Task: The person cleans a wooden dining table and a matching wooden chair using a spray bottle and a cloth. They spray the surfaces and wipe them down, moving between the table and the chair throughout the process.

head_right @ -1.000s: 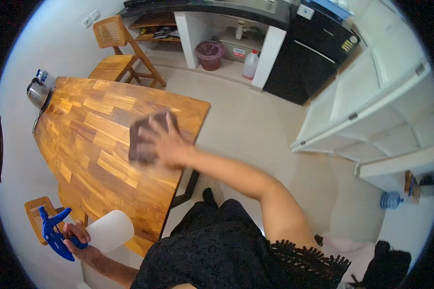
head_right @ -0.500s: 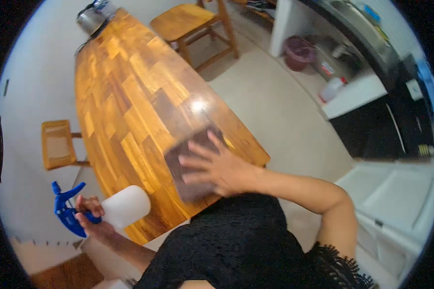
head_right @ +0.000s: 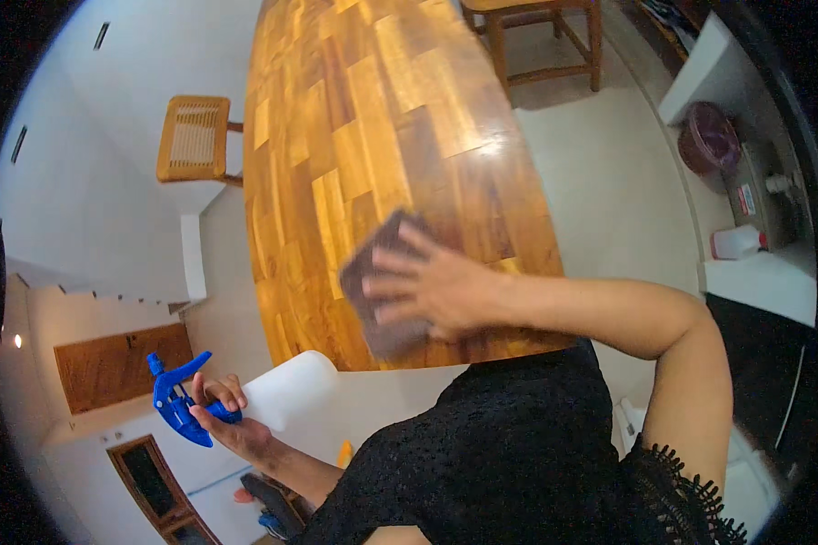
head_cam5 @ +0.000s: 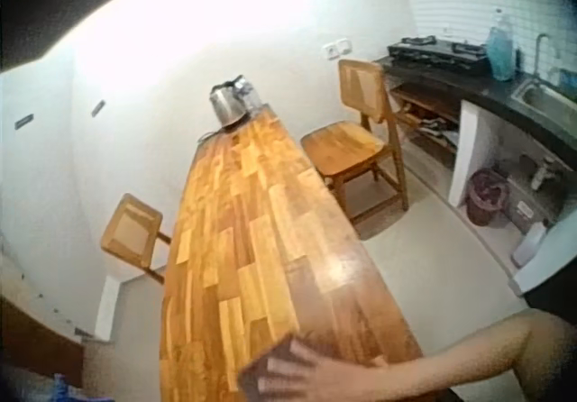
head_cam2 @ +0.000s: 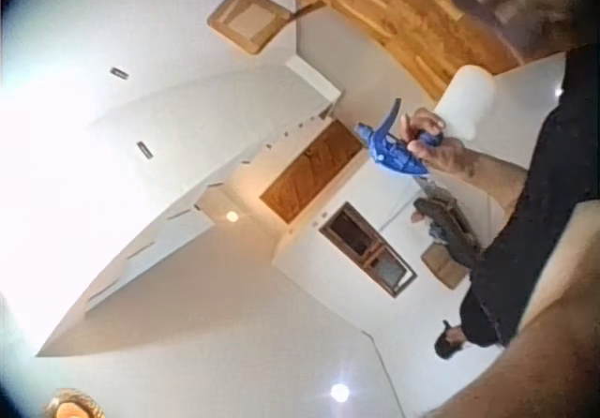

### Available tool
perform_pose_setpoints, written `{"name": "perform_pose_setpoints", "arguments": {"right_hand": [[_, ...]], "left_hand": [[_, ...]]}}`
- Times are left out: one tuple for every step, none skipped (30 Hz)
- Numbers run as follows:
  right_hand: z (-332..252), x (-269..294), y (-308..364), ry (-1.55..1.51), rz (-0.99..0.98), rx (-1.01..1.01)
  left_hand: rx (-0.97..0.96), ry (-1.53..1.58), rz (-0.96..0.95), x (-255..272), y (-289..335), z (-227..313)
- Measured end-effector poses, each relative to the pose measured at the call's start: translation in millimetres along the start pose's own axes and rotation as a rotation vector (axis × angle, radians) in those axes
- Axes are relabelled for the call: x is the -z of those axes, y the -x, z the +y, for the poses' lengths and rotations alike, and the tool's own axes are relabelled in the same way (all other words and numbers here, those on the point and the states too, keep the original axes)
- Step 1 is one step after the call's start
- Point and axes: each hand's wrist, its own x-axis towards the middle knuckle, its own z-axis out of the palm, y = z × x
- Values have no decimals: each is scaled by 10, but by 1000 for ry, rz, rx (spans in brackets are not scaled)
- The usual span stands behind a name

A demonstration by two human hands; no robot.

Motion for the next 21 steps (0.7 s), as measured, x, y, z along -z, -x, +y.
{"name": "perform_pose_setpoints", "arguments": {"right_hand": [[26, -45, -66, -55, -14, 59], [65, -17, -166, -100, -36, 123], [188, 57, -306, -9, -34, 36], [376, 181, -470, 83, -33, -49], [658, 164, -620, 200, 21, -143], [950, 78, -791, 318, 85, -240], [1168, 8, -1015, 306, 134, -316], [1226, -31, -1276, 294, 187, -388], [1138, -27, -1513, 282, 142, -385], [1000, -31, -1803, 261, 99, -377], [847, -60, -2068, 242, 50, -372], [674, -214, -2306, 242, 24, -280], [543, -317, -2406, 233, 16, -203], [322, -340, -2421, 208, 24, -98], [158, -488, -2403, 190, 57, 3], [-70, -478, -2326, 135, 14, 88], [-187, -631, -2198, 68, 64, 155], [-341, -686, -2005, 47, 42, 217], [-449, -701, -1810, 27, 21, 284], [-471, -676, -1589, -2, 16, 322], [-455, -605, -1303, -26, 7, 354]], "left_hand": [[3, 14, 28, 95, 52, 33], [0, 34, 66, 188, 122, 65], [-11, 26, 99, 279, 166, 107], [-8, 35, 140, 361, 257, 115], [-2, 55, 163, 420, 313, 99], [1, 76, 178, 482, 349, 72], [39, 49, 196, 535, 408, 72], [43, 28, 229, 610, 482, 85], [49, 14, 260, 676, 552, 71], [56, -11, 294, 725, 615, 83], [57, -37, 331, 758, 662, 104], [60, -46, 346, 803, 703, 116], [67, -33, 337, 789, 695, 87], [76, -24, 332, 775, 692, 84], [71, -24, 334, 719, 665, 76], [72, -21, 337, 664, 637, 56], [72, -11, 331, 573, 596, 44], [69, -10, 317, 511, 571, 33], [63, -9, 306, 459, 541, 37], [58, -8, 296, 399, 512, 40], [45, -15, 282, 307, 464, 49]]}}
